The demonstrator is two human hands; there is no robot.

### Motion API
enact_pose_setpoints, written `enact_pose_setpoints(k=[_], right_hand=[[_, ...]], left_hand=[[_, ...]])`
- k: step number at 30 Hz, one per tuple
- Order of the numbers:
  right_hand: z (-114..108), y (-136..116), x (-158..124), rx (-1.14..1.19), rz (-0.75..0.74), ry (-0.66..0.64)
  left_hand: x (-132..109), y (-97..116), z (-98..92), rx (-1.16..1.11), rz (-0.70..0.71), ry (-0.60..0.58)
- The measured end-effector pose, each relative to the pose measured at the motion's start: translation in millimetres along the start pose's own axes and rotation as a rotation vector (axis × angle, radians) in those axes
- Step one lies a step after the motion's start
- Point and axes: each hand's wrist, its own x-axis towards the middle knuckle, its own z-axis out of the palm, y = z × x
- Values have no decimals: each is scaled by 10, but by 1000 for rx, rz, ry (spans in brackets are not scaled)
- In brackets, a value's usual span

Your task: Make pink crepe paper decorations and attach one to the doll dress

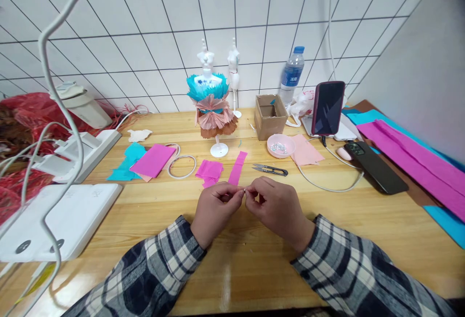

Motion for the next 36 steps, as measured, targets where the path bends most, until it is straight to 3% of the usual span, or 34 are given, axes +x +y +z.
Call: enact_pose_setpoints(k=[11, 18, 23, 28, 34, 36], right_hand=[[-38, 69, 30, 198, 54, -41], [-37, 87, 41, 210, 76, -83], [-3, 48, 23, 125, 58, -81], [9, -14, 9, 57, 53, -40], [41, 28, 55, 412, 275, -18], [54, 62, 61, 462, 287, -28]], left_hand=[[57, -35, -13, -66, -80, -23], [22, -32, -19, 254, 161, 18], [14, -11, -42, 369, 232, 15], [-5, 26, -21, 314, 173, 29], [-1, 10, -7, 151, 68, 12], [15, -4, -19, 86, 32, 0]])
